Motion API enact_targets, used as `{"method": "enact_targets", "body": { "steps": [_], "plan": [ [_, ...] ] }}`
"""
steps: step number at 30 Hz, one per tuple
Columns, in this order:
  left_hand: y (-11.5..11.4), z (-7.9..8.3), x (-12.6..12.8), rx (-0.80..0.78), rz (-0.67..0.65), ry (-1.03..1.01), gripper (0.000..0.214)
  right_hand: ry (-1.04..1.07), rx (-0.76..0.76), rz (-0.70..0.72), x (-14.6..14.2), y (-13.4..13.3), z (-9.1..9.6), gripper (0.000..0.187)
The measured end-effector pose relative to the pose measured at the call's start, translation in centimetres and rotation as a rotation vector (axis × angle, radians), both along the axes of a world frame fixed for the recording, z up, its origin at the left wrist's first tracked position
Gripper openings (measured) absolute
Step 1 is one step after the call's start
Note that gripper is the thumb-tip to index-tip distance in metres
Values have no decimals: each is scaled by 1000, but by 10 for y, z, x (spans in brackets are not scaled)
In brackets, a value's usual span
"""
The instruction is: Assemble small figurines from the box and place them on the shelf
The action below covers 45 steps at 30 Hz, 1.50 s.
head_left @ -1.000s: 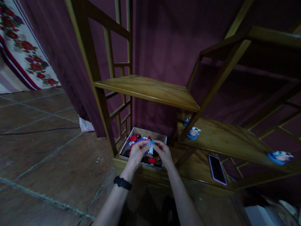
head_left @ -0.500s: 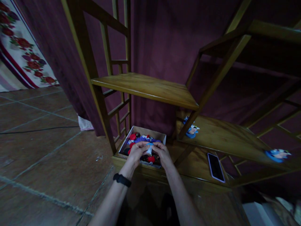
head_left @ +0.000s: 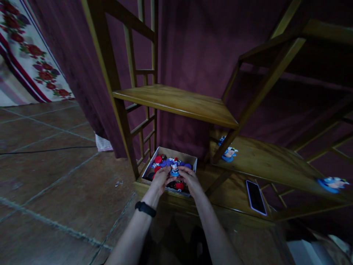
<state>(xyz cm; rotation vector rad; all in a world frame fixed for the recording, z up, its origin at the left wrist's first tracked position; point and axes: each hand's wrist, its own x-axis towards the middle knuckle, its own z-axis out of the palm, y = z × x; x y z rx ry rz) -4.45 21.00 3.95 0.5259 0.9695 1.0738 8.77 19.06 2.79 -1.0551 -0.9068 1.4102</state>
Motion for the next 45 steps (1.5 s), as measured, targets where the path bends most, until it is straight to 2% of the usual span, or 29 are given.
{"method": "enact_targets", "body": {
  "steps": [7,25,36,41,45],
  "plan": [
    [-1,7,0,26,-68,-17,10,48,-26,-4,0,1,1,30],
    [1,0,-1,-5,-34,-32,11,-8,-44,-39,0,2,-5,26],
    [0,2,0,1,-81,-44,10,25,-58,-40,1,-3,4,30],
    [1,2,0,3,-62,-47,14,26,-57,-29,-1,-4,10,29],
    [-1,3,0,32,-105,-34,19,35,-54,-15,-2,-5,11,27]
  ]
}}
